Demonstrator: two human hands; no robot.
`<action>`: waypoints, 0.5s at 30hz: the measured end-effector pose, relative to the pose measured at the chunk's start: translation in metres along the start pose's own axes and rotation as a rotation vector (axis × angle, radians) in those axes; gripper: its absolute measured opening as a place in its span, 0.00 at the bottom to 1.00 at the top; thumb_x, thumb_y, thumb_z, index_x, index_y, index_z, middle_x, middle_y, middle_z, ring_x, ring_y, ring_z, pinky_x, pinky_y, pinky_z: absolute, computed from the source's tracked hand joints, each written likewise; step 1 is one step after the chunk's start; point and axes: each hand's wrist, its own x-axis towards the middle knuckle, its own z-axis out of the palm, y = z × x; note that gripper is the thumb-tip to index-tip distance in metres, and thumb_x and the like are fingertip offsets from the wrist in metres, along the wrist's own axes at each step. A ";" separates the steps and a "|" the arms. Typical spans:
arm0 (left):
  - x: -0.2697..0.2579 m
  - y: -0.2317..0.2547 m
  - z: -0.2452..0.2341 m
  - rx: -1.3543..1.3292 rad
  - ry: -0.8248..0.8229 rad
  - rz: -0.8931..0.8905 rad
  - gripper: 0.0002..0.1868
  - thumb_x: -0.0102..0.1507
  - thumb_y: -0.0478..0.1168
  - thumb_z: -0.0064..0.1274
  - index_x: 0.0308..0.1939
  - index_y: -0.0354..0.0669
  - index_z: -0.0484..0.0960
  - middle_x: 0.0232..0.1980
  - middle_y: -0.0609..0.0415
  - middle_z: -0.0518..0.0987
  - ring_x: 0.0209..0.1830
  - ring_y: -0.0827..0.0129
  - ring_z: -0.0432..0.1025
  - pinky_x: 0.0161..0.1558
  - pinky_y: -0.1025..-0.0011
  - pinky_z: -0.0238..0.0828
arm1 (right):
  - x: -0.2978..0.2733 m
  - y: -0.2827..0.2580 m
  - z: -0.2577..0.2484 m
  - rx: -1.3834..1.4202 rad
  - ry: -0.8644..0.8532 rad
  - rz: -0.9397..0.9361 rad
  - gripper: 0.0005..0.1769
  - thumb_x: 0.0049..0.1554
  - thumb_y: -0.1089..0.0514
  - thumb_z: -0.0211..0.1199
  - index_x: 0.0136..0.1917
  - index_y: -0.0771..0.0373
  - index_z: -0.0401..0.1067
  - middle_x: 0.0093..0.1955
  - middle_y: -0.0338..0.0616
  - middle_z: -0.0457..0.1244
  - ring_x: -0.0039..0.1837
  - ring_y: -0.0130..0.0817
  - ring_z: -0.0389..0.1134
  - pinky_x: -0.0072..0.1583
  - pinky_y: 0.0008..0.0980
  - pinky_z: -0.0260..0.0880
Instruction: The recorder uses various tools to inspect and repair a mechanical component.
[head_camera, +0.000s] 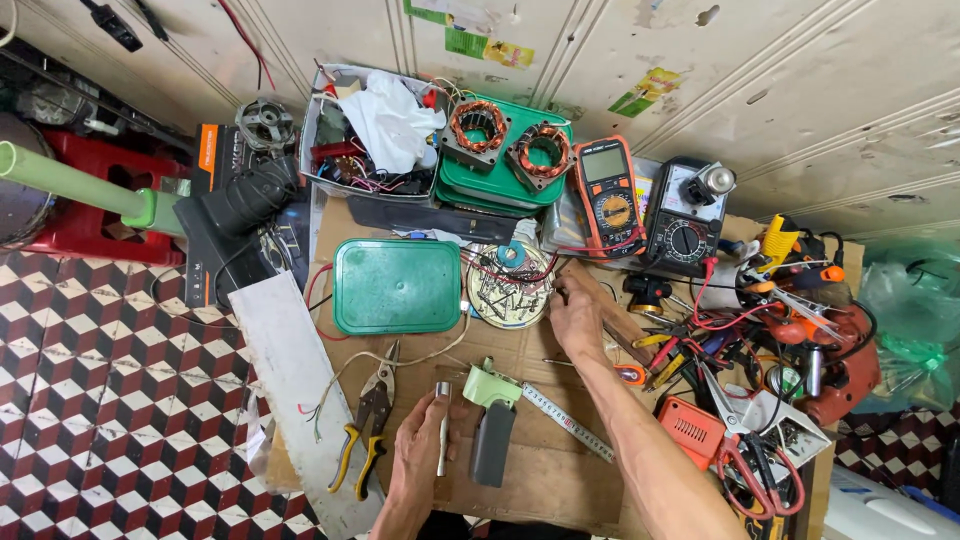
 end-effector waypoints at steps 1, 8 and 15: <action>0.002 -0.004 -0.003 -0.002 0.004 -0.002 0.22 0.67 0.50 0.47 0.49 0.33 0.83 0.27 0.57 0.77 0.20 0.73 0.62 0.24 0.71 0.59 | -0.008 -0.011 -0.005 0.000 -0.005 -0.001 0.16 0.58 0.60 0.59 0.59 0.62 0.75 0.49 0.62 0.69 0.53 0.59 0.72 0.56 0.49 0.71; 0.001 -0.004 -0.004 0.035 0.008 -0.049 0.22 0.66 0.47 0.46 0.56 0.36 0.82 0.24 0.57 0.71 0.20 0.73 0.64 0.24 0.72 0.60 | -0.028 -0.032 -0.004 0.053 -0.248 -0.046 0.18 0.60 0.56 0.56 0.61 0.56 0.77 0.45 0.59 0.70 0.46 0.52 0.74 0.52 0.44 0.72; -0.005 0.006 0.000 0.097 0.034 -0.134 0.22 0.66 0.49 0.45 0.57 0.42 0.82 0.23 0.55 0.71 0.19 0.71 0.63 0.23 0.71 0.58 | -0.037 -0.055 0.002 0.001 -0.352 -0.127 0.16 0.62 0.55 0.55 0.60 0.53 0.77 0.42 0.57 0.71 0.43 0.51 0.74 0.48 0.44 0.73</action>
